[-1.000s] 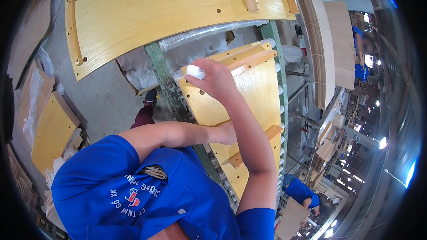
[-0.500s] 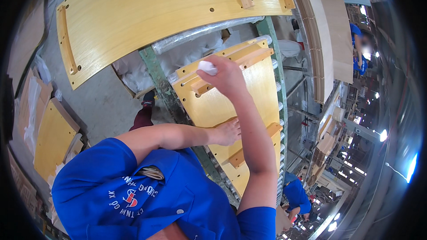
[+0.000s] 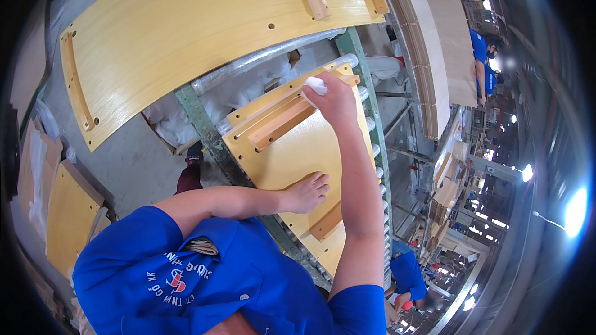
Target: The person wipes the surface of large yellow wooden panels with a white cloth while standing at a roller conveyor in a workshop. They move between panels, wipe different sections, and occasionally reposition the panels on the conveyor.
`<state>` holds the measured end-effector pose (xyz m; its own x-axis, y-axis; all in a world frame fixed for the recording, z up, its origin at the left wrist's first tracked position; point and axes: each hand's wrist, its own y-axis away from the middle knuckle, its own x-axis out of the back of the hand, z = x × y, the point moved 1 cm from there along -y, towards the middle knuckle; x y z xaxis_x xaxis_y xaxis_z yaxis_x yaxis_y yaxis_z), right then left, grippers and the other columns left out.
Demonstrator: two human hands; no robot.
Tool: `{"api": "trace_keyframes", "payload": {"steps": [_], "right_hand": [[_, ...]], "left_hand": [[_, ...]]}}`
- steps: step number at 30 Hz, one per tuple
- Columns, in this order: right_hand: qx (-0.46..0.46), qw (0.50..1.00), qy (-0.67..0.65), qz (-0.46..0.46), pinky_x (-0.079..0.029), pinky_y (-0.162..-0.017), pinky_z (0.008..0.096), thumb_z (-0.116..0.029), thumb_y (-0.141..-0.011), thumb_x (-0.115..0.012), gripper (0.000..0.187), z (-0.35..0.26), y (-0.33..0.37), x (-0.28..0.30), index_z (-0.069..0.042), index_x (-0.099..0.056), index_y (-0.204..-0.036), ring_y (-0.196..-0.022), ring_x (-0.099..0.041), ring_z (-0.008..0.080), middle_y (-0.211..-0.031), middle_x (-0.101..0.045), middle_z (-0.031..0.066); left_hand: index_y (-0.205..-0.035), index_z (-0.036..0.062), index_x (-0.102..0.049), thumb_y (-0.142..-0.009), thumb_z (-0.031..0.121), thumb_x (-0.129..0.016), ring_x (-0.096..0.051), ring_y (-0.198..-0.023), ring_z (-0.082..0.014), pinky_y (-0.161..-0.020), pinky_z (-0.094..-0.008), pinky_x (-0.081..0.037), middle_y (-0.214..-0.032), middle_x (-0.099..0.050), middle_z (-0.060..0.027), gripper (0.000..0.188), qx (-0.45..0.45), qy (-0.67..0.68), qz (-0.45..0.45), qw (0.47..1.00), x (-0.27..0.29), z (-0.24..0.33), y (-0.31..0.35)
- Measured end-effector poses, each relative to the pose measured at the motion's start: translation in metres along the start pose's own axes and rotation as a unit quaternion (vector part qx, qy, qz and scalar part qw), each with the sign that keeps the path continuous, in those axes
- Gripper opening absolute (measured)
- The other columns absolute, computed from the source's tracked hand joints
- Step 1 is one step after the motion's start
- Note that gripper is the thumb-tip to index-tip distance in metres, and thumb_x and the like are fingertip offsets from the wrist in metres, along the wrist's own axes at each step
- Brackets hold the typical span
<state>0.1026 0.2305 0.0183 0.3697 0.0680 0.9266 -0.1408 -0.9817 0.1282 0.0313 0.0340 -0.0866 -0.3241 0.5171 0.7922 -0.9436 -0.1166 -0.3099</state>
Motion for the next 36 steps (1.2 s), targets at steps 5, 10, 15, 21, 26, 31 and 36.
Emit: {"api": "trace_keyframes", "payload": {"steps": [5, 10, 15, 21, 26, 31, 36], "right_hand": [[0.0, 0.999, 0.029, -0.027, -0.051, -0.068, 0.0326, -0.029, -0.076, -0.074, 0.029, 0.001, -0.004, -0.001, -0.005, -0.065, -0.09, -0.073, -0.065, 0.0237, -0.079, -0.067, 0.0118], [-0.002, 0.999, 0.035, -0.025, -0.05, -0.067, 0.0335, -0.03, -0.076, -0.073, 0.03, 0.005, -0.012, 0.001, -0.005, -0.065, -0.09, -0.073, -0.065, 0.0259, -0.079, -0.067, 0.0127], [0.005, 0.999, 0.051, 0.017, -0.05, -0.068, 0.0368, -0.032, -0.075, -0.073, 0.031, 0.026, -0.028, 0.009, -0.006, -0.065, -0.089, -0.075, -0.064, 0.0307, -0.079, -0.066, 0.0146], [-0.04, 0.992, 0.101, 0.066, -0.049, -0.071, 0.044, -0.036, -0.074, -0.069, 0.033, 0.07, -0.056, 0.029, -0.007, -0.064, -0.091, -0.081, -0.062, 0.0367, -0.084, -0.066, 0.018], [-0.108, 0.979, 0.144, 0.093, -0.05, -0.076, 0.0438, -0.042, -0.075, -0.065, 0.042, 0.09, -0.078, 0.041, -0.008, -0.065, -0.1, -0.088, -0.063, 0.0361, -0.091, -0.067, 0.0183], [-0.114, 0.973, 0.183, 0.085, -0.05, -0.077, 0.0417, -0.041, -0.074, -0.067, 0.045, 0.1, -0.088, 0.043, -0.006, -0.065, -0.101, -0.088, -0.064, 0.0354, -0.091, -0.067, 0.019], [-0.125, 0.981, 0.13, 0.07, -0.049, -0.078, 0.0419, -0.041, -0.073, -0.068, 0.046, 0.1, -0.093, 0.043, -0.005, -0.065, -0.102, -0.089, -0.063, 0.0361, -0.091, -0.066, 0.0208]], "left_hand": [[-0.108, 0.0038, -0.062, -0.087, 0.021, -0.044, -0.027, -0.133, -0.0399, -0.111, -0.0527, -0.016, -0.131, -0.046, -0.0187, 0.033, -0.006, 0.018, -0.019, 1.0, 0.003, -0.002, -0.001], [-0.113, 0.0044, -0.06, -0.086, 0.022, -0.046, -0.024, -0.134, -0.0398, -0.11, -0.0526, -0.015, -0.136, -0.042, -0.0176, 0.036, 0.002, 0.015, -0.041, 0.999, 0.003, -0.002, -0.004], [-0.115, 0.0041, -0.059, -0.087, 0.022, -0.043, -0.022, -0.136, -0.0398, -0.111, -0.053, -0.013, -0.138, -0.041, -0.0175, 0.036, 0.003, 0.015, -0.056, 0.998, 0.005, -0.003, -0.004], [-0.118, 0.0023, -0.057, -0.088, 0.021, -0.042, -0.023, -0.135, -0.0406, -0.111, -0.0535, -0.014, -0.137, -0.041, -0.0198, 0.038, -0.012, 0.043, -0.085, 0.995, 0.01, -0.002, -0.004], [-0.116, 0.0019, -0.057, -0.088, 0.02, -0.042, -0.021, -0.136, -0.0404, -0.111, -0.0533, -0.013, -0.138, -0.039, -0.0202, 0.037, -0.005, 0.045, -0.086, 0.995, 0.012, -0.003, -0.005], [-0.114, 0.0019, -0.059, -0.088, 0.02, -0.042, -0.021, -0.136, -0.0405, -0.111, -0.0536, -0.012, -0.138, -0.04, -0.0202, 0.036, -0.004, 0.061, -0.088, 0.994, 0.013, -0.004, -0.006], [-0.112, 0.002, -0.06, -0.088, 0.021, -0.043, -0.021, -0.136, -0.0406, -0.111, -0.0544, -0.012, -0.136, -0.041, -0.02, 0.035, -0.005, 0.062, -0.088, 0.994, 0.015, -0.006, -0.006]]}}
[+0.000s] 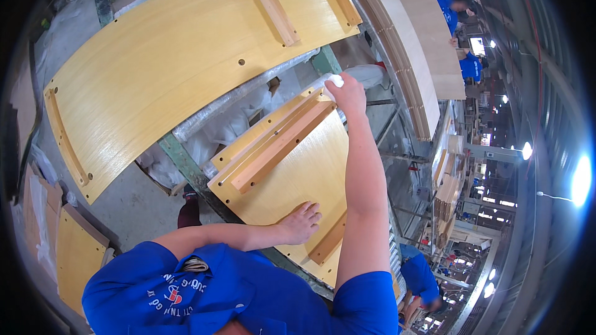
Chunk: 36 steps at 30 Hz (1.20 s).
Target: The person wipes the surface of large yellow wooden panels with a white cloth while standing at a roller conveyor in a workshop. They move between panels, wipe different sections, and occasionally reposition the panels on the conveyor.
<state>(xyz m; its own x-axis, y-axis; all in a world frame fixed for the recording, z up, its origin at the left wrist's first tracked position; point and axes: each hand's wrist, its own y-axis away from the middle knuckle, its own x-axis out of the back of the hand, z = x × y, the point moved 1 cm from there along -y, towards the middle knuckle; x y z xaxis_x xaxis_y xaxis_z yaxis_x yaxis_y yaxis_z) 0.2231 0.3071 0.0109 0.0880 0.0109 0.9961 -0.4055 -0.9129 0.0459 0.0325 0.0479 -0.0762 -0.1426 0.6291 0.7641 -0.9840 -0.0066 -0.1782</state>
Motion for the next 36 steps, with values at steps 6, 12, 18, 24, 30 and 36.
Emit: {"api": "trace_keyframes", "payload": {"steps": [6, 12, 18, 24, 30, 36], "right_hand": [[-0.009, 1.0, 0.013, -0.005, -0.048, -0.079, 0.044, -0.042, -0.075, -0.065, 0.045, 0.003, -0.001, -0.002, -0.006, -0.065, -0.102, -0.092, -0.062, 0.0374, -0.094, -0.066, 0.0201], [0.002, 0.998, -0.048, 0.044, -0.049, -0.077, 0.0417, -0.039, -0.076, -0.066, 0.043, 0.002, 0.027, 0.015, -0.005, -0.064, -0.104, -0.089, -0.063, 0.0368, -0.093, -0.066, 0.0202], [0.006, 0.924, -0.357, -0.138, -0.048, -0.064, 0.025, -0.022, -0.082, -0.068, 0.027, -0.052, 0.114, 0.019, -0.003, -0.064, -0.102, -0.076, -0.061, 0.0095, -0.083, -0.065, 0.0034], [0.085, 0.908, -0.319, -0.258, -0.051, -0.063, 0.0308, -0.031, -0.081, -0.07, 0.032, -0.119, 0.174, 0.008, -0.004, -0.065, -0.096, -0.072, -0.066, 0.018, -0.078, -0.067, 0.0103], [0.121, 0.927, -0.237, -0.264, -0.051, -0.063, 0.031, -0.031, -0.082, -0.068, 0.034, -0.123, 0.164, 0.004, 0.0, -0.064, -0.094, -0.07, -0.066, 0.0195, -0.076, -0.066, 0.0138], [0.138, 0.956, -0.131, -0.225, -0.051, -0.063, 0.0331, -0.034, -0.081, -0.067, 0.036, -0.117, 0.133, 0.01, 0.001, -0.065, -0.09, -0.068, -0.066, 0.0243, -0.074, -0.066, 0.0167]], "left_hand": [[-0.108, 0.0024, -0.062, -0.087, 0.022, -0.043, -0.023, -0.135, -0.04, -0.111, -0.0541, -0.014, -0.134, -0.043, -0.0195, 0.034, -0.002, 0.0, 0.006, 1.0, 0.002, 0.001, 0.0], [-0.103, 0.005, -0.065, -0.084, 0.027, -0.049, -0.028, -0.132, -0.0399, -0.109, -0.0544, -0.016, -0.129, -0.047, -0.0177, 0.033, -0.005, -0.025, 0.054, 0.998, -0.007, 0.006, 0.001], [-0.109, 0.0055, -0.063, -0.089, 0.024, -0.041, -0.025, -0.134, -0.0389, -0.111, -0.0547, -0.012, -0.135, -0.043, -0.0171, 0.035, 0.012, -0.03, 0.026, 0.999, -0.008, 0.0, 0.002], [-0.108, 0.0059, -0.063, -0.088, 0.023, -0.042, -0.025, -0.135, -0.0376, -0.112, -0.0544, -0.011, -0.134, -0.044, -0.0177, 0.034, -0.001, -0.022, 0.025, 0.999, -0.008, 0.003, 0.001], [-0.105, 0.0054, -0.064, -0.086, 0.022, -0.046, -0.027, -0.134, -0.0375, -0.112, -0.0534, -0.011, -0.131, -0.046, -0.0176, 0.031, -0.013, -0.005, 0.051, 0.999, -0.008, 0.003, 0.003], [-0.106, 0.0057, -0.064, -0.086, 0.023, -0.045, -0.027, -0.134, -0.0377, -0.112, -0.0534, -0.012, -0.132, -0.045, -0.0175, 0.033, 0.0, -0.005, 0.031, 1.0, -0.005, 0.002, 0.003]]}}
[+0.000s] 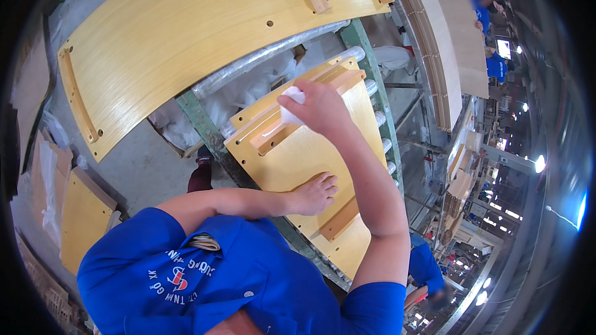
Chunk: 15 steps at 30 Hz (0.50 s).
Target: The person wipes the surface of large yellow wooden panels with a white cloth while standing at a roller conveyor in a workshop. They move between panels, wipe different sections, and occasionally reposition the panels on the conveyor.
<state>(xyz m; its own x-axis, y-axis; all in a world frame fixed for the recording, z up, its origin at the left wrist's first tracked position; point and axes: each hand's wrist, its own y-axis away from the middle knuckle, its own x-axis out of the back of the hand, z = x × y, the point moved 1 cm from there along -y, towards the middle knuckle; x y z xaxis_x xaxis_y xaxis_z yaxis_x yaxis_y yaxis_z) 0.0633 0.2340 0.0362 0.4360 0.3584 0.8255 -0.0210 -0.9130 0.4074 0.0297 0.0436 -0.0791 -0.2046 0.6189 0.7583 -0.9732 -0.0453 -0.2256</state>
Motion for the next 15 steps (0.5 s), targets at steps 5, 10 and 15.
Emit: {"api": "trace_keyframes", "payload": {"steps": [5, 10, 15], "right_hand": [[-0.02, 0.997, 0.048, 0.05, -0.05, -0.065, 0.0342, -0.034, -0.081, -0.067, 0.035, 0.031, -0.021, 0.027, -0.001, -0.065, -0.091, -0.069, -0.066, 0.0261, -0.076, -0.066, 0.0165], [-0.051, 0.982, 0.147, 0.105, -0.05, -0.073, 0.0428, -0.041, -0.081, -0.063, 0.038, 0.07, -0.04, 0.054, -0.004, -0.064, -0.091, -0.083, -0.063, 0.0368, -0.084, -0.066, 0.0195], [-0.077, 0.963, 0.214, 0.143, -0.05, -0.075, 0.0448, -0.043, -0.081, -0.062, 0.04, 0.09, -0.055, 0.076, -0.006, -0.064, -0.097, -0.087, -0.062, 0.0367, -0.089, -0.066, 0.0193]], "left_hand": [[-0.109, 0.0058, -0.064, -0.088, 0.022, -0.043, -0.026, -0.134, -0.0374, -0.112, -0.0536, -0.012, -0.133, -0.045, -0.0171, 0.034, 0.004, -0.005, -0.012, 1.0, -0.001, 0.0, -0.003], [-0.11, 0.0057, -0.063, -0.088, 0.023, -0.042, -0.024, -0.135, -0.0372, -0.112, -0.0531, -0.012, -0.135, -0.044, -0.0165, 0.035, 0.008, -0.003, -0.025, 1.0, -0.001, 0.002, -0.005], [-0.109, 0.006, -0.064, -0.088, 0.024, -0.045, -0.025, -0.135, -0.0364, -0.112, -0.052, -0.013, -0.137, -0.043, -0.0156, 0.034, 0.013, 0.002, -0.024, 1.0, 0.001, 0.001, -0.005]]}}
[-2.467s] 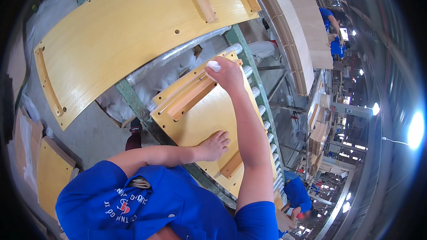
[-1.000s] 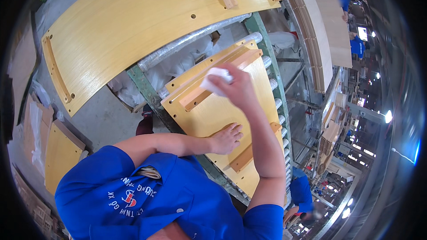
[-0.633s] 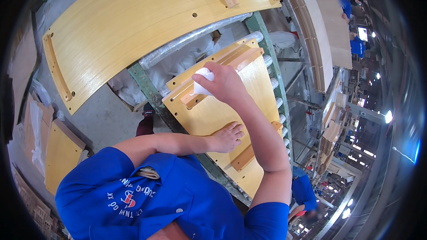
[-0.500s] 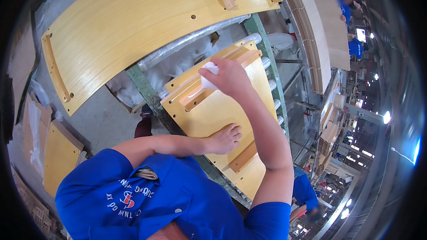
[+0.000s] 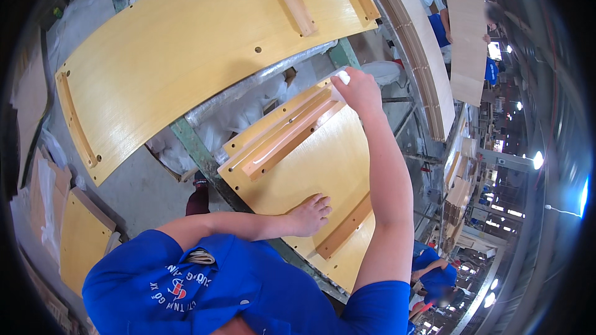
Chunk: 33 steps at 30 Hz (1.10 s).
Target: The person wipes the surface of large yellow wooden panels with a white cloth while standing at a roller conveyor in a workshop. They move between panels, wipe different sections, and occasionally reposition the panels on the conveyor.
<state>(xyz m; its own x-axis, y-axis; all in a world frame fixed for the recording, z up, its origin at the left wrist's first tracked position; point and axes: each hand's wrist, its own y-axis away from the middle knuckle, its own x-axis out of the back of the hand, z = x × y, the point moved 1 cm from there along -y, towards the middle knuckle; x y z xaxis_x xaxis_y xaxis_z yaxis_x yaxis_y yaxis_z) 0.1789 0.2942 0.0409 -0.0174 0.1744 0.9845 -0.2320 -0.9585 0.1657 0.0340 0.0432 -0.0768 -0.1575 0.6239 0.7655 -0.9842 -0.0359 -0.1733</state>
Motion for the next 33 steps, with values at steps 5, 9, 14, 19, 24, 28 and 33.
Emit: {"api": "trace_keyframes", "payload": {"steps": [5, 9, 14, 19, 24, 28, 33], "right_hand": [[0.003, 0.997, 0.063, -0.04, -0.05, -0.079, 0.0445, -0.045, -0.08, -0.061, 0.043, 0.007, -0.018, 0.007, -0.007, -0.065, -0.101, -0.093, -0.062, 0.0346, -0.093, -0.066, 0.0179], [0.046, 0.998, 0.032, -0.029, -0.05, -0.081, 0.0439, -0.044, -0.079, -0.063, 0.046, 0.014, -0.013, 0.01, -0.008, -0.065, -0.106, -0.093, -0.063, 0.0336, -0.094, -0.067, 0.0172], [-0.062, 0.904, -0.419, -0.057, -0.049, -0.055, 0.0329, -0.041, -0.083, -0.061, 0.047, 0.052, 0.029, 0.003, -0.006, -0.061, -0.113, -0.07, -0.064, 0.0228, -0.087, -0.067, 0.0122], [0.0, 0.298, -0.953, -0.059, -0.041, -0.047, 0.0239, -0.042, -0.091, -0.05, 0.049, 0.081, 0.161, -0.074, -0.005, -0.049, -0.124, -0.058, -0.055, 0.0125, -0.087, -0.064, 0.0077], [-0.073, 0.088, -0.993, 0.022, -0.044, -0.047, 0.026, -0.046, -0.09, -0.047, 0.05, 0.057, 0.305, -0.117, -0.01, -0.048, -0.125, -0.084, -0.059, 0.0256, -0.123, -0.053, 0.0161], [-0.104, 0.067, -0.992, 0.039, -0.046, -0.048, 0.025, -0.041, -0.091, -0.048, 0.047, 0.056, 0.386, -0.154, -0.013, -0.045, -0.129, -0.095, -0.059, 0.0281, -0.132, -0.045, 0.0205], [-0.055, 0.041, -0.998, -0.014, -0.034, -0.036, 0.0177, -0.034, -0.095, -0.047, 0.039, 0.029, 0.415, -0.173, -0.01, -0.044, -0.126, -0.06, -0.05, 0.0113, -0.104, -0.055, 0.0178]], "left_hand": [[-0.109, 0.0062, -0.063, -0.088, 0.025, -0.045, -0.026, -0.135, -0.0358, -0.111, -0.052, -0.014, -0.135, -0.044, -0.0154, 0.034, -0.001, -0.005, -0.002, 1.0, 0.003, 0.0, 0.003], [-0.107, 0.0088, -0.064, -0.086, 0.028, -0.049, -0.027, -0.134, -0.0356, -0.111, -0.0517, -0.015, -0.133, -0.046, -0.0135, 0.032, -0.001, -0.02, 0.008, 1.0, 0.003, 0.003, 0.005], [-0.108, 0.0111, -0.063, -0.085, 0.029, -0.05, -0.028, -0.134, -0.0332, -0.111, -0.0512, -0.016, -0.134, -0.046, -0.0098, 0.032, -0.004, -0.029, 0.047, 0.998, -0.009, 0.007, 0.0], [-0.114, 0.0115, -0.059, -0.085, 0.031, -0.053, -0.03, -0.133, -0.0302, -0.109, -0.0501, -0.021, -0.134, -0.046, -0.0083, 0.036, -0.016, -0.058, 0.061, 0.996, -0.002, 0.017, -0.007], [-0.118, 0.0122, -0.054, -0.083, 0.028, -0.056, -0.035, -0.13, -0.0284, -0.106, -0.0494, -0.028, -0.129, -0.048, -0.0054, 0.039, -0.009, -0.096, 0.093, 0.991, -0.007, 0.018, -0.006], [-0.113, 0.0116, -0.055, -0.081, 0.027, -0.058, -0.037, -0.128, -0.0276, -0.104, -0.0488, -0.03, -0.126, -0.05, -0.0069, 0.036, -0.011, -0.122, 0.11, 0.986, -0.018, 0.023, -0.01], [-0.094, 0.0092, -0.061, -0.075, 0.02, -0.063, -0.049, -0.113, -0.0305, -0.095, -0.0445, -0.039, -0.107, -0.058, -0.0097, 0.022, -0.053, -0.092, 0.194, 0.975, -0.009, 0.026, 0.014]]}}
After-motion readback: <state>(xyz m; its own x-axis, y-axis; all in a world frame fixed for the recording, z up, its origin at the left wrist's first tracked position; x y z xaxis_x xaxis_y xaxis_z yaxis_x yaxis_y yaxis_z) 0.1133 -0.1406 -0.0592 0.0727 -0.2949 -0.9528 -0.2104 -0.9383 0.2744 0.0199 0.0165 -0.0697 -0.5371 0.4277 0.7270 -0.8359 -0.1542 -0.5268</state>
